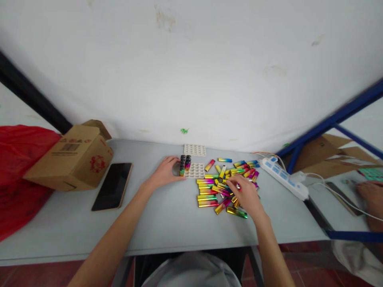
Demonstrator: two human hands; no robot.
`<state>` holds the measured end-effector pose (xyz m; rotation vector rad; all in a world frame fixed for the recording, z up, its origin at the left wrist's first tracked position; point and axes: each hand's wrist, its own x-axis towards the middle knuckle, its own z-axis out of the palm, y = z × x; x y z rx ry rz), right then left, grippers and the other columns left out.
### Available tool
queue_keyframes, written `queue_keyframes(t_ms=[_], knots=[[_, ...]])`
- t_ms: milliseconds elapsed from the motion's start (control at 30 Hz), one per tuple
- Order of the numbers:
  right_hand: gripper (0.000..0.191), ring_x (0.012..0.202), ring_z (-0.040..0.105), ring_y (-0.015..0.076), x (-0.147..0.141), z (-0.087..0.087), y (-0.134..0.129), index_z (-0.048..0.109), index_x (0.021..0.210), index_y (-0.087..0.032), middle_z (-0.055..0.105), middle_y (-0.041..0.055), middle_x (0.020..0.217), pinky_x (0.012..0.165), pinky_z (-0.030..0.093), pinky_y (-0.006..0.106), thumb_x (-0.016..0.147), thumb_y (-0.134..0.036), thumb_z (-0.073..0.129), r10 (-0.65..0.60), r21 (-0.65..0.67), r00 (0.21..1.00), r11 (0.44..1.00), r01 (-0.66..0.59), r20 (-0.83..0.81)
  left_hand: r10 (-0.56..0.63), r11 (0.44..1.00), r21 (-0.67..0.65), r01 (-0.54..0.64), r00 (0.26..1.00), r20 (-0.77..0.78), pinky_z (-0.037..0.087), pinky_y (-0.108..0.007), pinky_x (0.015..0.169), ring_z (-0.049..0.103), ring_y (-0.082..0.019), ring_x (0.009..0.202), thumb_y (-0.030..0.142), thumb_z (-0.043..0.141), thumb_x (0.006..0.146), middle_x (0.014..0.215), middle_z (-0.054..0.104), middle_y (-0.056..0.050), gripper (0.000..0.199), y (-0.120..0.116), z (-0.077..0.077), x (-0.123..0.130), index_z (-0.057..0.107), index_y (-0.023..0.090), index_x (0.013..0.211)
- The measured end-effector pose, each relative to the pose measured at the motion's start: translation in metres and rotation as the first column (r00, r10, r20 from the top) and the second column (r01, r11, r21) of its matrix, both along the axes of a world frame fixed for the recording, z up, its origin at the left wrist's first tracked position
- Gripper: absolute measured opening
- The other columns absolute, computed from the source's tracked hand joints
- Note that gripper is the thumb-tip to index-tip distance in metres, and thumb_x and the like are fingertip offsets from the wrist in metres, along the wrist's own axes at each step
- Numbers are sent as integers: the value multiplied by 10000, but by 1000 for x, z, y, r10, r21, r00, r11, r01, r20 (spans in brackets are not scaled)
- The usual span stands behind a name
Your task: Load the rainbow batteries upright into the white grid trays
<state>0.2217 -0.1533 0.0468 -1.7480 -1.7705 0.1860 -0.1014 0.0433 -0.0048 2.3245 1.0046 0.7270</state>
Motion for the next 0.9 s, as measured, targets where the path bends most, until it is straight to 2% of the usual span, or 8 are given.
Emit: queue_keyframes(t_ms=[100,167,333,433,533,600,767,900], knots=[[333,979,738,296,15,-13,-28,783,1007,-255,780,106,1025,914,588,448,1079,-490,558,-33,-5,999,999,33,39,-2,1000,4,2,1000,-2,526,-517,1139,649,-404,1288,639,906,635,1318,729,-139,659,1,0,0,735,238,1130],[285,1079,735,309,15,-23,-36,794,1056,-261,780,114,1109,986,593,474,1064,-460,591,-26,-18,998,999,27,56,0,1000,11,0,1000,-2,530,-523,1130,662,-409,1267,640,901,629,1307,735,-143,658,2,-1,1,740,237,1123],[210,1200,704,339,0,-38,-27,777,1169,-263,747,129,1225,1062,582,533,996,-355,702,-41,-13,989,999,44,139,10,1000,15,-10,1000,-7,533,-513,1128,671,-408,1248,654,899,618,1300,740,-144,670,2,0,1,739,242,1121],[224,1254,673,365,-6,-40,-18,765,1198,-249,716,151,1295,1063,576,565,995,-317,698,-60,10,978,998,59,201,18,1000,9,-18,1000,-13,535,-519,1128,670,-404,1244,652,895,625,1288,741,-146,674,1,1,0,738,241,1135],[182,1235,669,343,-10,-40,-15,767,1167,-259,713,138,1255,1054,577,535,1017,-294,669,-3,10,977,1000,1,214,17,1000,10,-17,1000,-14,538,-526,1126,672,-402,1233,649,895,623,1272,744,-141,668,2,1,0,739,245,1131],[165,1234,664,337,-14,-41,-16,771,1142,-264,711,131,1228,1057,572,524,1030,-296,653,-10,30,978,1000,4,210,17,1000,14,-17,1000,-10,537,-528,1128,671,-402,1233,654,893,621,1273,743,-138,667,2,0,0,739,249,1128],[219,1227,660,352,-32,-44,-23,779,1106,-227,714,158,1233,1069,554,554,1066,-341,595,-172,107,970,982,155,175,19,1000,22,-19,1000,-18,545,-520,1116,675,-398,1233,663,891,617,1254,746,-142,679,4,-1,0,736,244,1128],[323,1217,695,340,-38,-35,-25,766,1218,-227,754,165,1271,1063,563,536,1093,-417,537,-222,143,975,965,221,-8,8,999,38,-7,1000,-20,548,-521,1109,682,-396,1224,665,879,630,1246,752,-154,676,4,0,0,736,235,1132]])
